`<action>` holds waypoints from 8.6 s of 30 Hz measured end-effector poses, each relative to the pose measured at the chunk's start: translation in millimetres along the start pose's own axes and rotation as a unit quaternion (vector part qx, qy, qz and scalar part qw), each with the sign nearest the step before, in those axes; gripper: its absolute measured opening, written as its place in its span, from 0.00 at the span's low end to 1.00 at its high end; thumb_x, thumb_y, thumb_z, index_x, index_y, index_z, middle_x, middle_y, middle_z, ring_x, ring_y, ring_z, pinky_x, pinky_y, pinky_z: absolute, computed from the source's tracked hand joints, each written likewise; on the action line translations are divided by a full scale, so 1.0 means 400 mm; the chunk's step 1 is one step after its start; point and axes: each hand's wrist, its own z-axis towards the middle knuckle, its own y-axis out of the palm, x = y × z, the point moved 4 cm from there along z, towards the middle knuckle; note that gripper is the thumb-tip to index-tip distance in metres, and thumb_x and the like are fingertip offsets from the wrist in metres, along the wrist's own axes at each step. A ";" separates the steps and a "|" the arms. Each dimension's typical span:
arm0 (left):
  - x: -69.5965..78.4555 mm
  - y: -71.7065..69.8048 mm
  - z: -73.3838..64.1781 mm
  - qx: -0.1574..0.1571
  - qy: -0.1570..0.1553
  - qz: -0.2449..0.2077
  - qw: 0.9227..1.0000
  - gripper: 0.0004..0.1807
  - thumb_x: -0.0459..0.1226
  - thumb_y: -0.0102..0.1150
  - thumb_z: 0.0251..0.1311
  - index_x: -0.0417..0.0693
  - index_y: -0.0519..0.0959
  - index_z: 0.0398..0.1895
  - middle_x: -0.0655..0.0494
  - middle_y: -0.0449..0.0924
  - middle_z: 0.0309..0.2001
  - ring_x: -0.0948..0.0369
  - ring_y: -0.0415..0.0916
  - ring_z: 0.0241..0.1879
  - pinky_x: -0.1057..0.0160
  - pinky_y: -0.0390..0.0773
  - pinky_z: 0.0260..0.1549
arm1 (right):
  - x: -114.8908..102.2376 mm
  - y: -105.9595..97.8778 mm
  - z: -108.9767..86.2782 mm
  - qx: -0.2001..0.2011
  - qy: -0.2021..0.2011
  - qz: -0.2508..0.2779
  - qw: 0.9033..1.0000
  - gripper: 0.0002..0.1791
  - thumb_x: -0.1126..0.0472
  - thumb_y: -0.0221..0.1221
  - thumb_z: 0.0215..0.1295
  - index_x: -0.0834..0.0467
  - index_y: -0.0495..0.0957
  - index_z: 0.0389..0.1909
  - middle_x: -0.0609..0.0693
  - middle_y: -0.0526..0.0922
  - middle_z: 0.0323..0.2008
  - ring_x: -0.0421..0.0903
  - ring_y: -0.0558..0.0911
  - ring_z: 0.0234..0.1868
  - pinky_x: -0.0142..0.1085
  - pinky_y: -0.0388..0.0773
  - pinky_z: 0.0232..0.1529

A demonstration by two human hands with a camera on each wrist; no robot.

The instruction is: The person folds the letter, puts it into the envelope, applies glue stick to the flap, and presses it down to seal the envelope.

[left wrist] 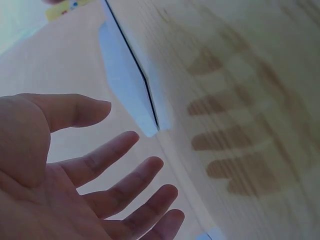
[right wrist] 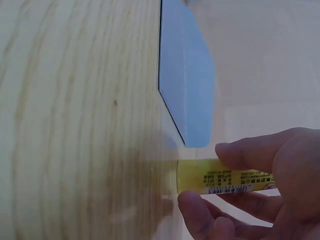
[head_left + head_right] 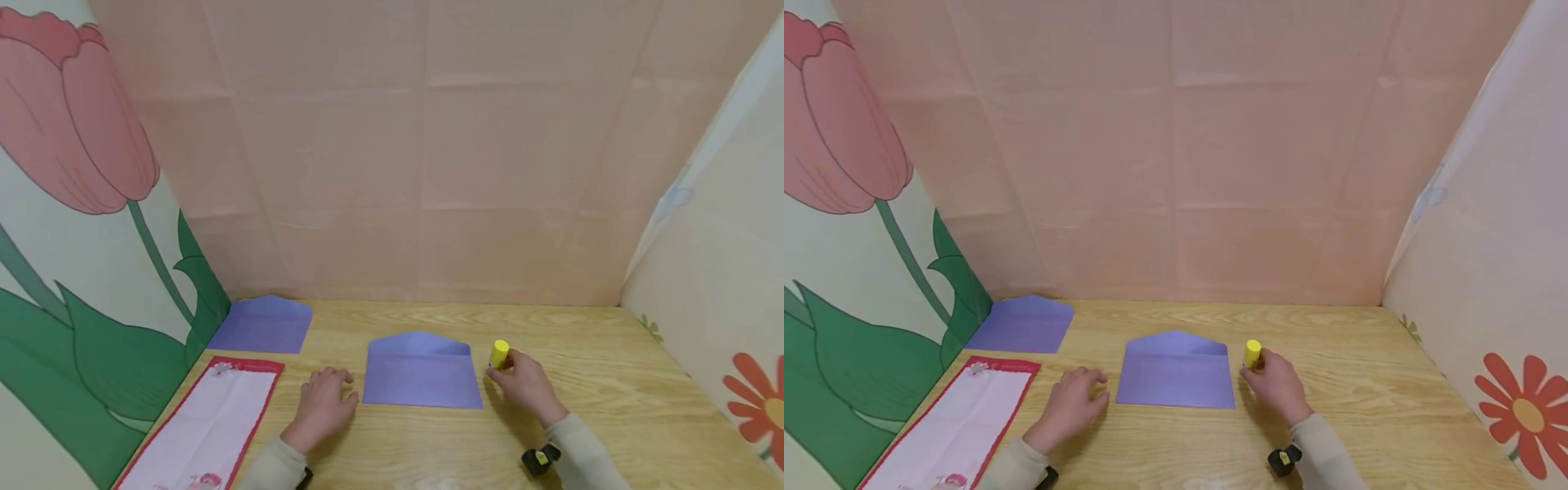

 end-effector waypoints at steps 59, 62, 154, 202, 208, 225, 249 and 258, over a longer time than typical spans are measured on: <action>0.133 0.017 0.013 -0.128 0.081 -0.346 0.926 0.12 0.41 0.65 0.64 0.47 0.84 0.48 0.58 0.85 0.41 0.61 0.79 0.34 0.67 0.79 0.31 | -0.290 0.138 -0.139 -0.086 -0.271 -0.003 0.959 0.09 0.52 0.73 0.56 0.46 0.81 0.28 0.32 0.79 0.26 0.32 0.74 0.26 0.28 0.69 0.26; 0.132 0.017 0.015 -0.118 0.087 -0.329 0.933 0.11 0.41 0.66 0.63 0.48 0.85 0.46 0.58 0.85 0.40 0.64 0.78 0.32 0.68 0.79 0.30 | -0.289 0.139 -0.138 -0.087 -0.272 -0.001 0.958 0.09 0.51 0.73 0.55 0.45 0.80 0.28 0.31 0.79 0.25 0.33 0.74 0.26 0.28 0.69 0.26; 0.125 0.051 -0.018 -0.097 0.169 0.131 0.972 0.26 0.52 0.72 0.47 0.49 0.84 0.47 0.45 0.80 0.49 0.54 0.69 0.42 0.57 0.75 0.39 | -0.421 0.320 0.163 -0.112 -0.173 0.025 0.978 0.26 0.53 0.59 0.72 0.57 0.69 0.66 0.57 0.85 0.48 0.51 0.85 0.44 0.48 0.82 0.44; 0.125 0.047 -0.012 -0.122 0.147 0.115 0.975 0.30 0.53 0.74 0.46 0.46 0.84 0.51 0.46 0.79 0.45 0.53 0.71 0.42 0.57 0.77 0.41 | -0.259 0.185 0.093 -0.055 -0.171 0.004 0.984 0.10 0.56 0.63 0.68 0.50 0.74 0.47 0.50 0.85 0.39 0.47 0.84 0.40 0.45 0.81 0.41; 0.122 0.051 -0.008 -0.130 0.139 0.111 0.975 0.30 0.52 0.74 0.47 0.45 0.84 0.51 0.45 0.79 0.46 0.51 0.73 0.44 0.55 0.78 0.43 | -0.230 0.165 0.089 -0.048 -0.154 -0.012 0.987 0.14 0.55 0.64 0.68 0.51 0.75 0.51 0.51 0.86 0.41 0.49 0.85 0.41 0.48 0.82 0.42; 0.121 0.053 -0.007 -0.129 0.133 0.112 0.976 0.29 0.52 0.73 0.48 0.46 0.84 0.51 0.49 0.77 0.42 0.55 0.70 0.40 0.59 0.76 0.39 | -0.161 0.112 0.081 -0.035 -0.131 -0.015 0.991 0.20 0.55 0.64 0.68 0.57 0.74 0.57 0.57 0.86 0.43 0.54 0.85 0.44 0.52 0.81 0.44; 0.126 0.046 -0.008 -0.126 0.136 0.110 0.977 0.28 0.51 0.73 0.48 0.45 0.84 0.51 0.48 0.78 0.42 0.54 0.70 0.41 0.59 0.76 0.42 | -0.076 0.040 0.085 -0.010 -0.107 -0.034 0.994 0.19 0.55 0.62 0.69 0.59 0.73 0.56 0.64 0.85 0.45 0.47 0.81 0.31 0.42 0.77 0.28; 0.124 0.050 -0.008 -0.126 0.141 0.111 0.976 0.28 0.51 0.73 0.49 0.44 0.84 0.51 0.48 0.78 0.41 0.54 0.70 0.40 0.59 0.75 0.41 | -0.072 0.025 0.080 0.013 -0.103 -0.039 0.994 0.20 0.54 0.63 0.68 0.59 0.73 0.55 0.63 0.85 0.44 0.44 0.77 0.24 0.38 0.73 0.23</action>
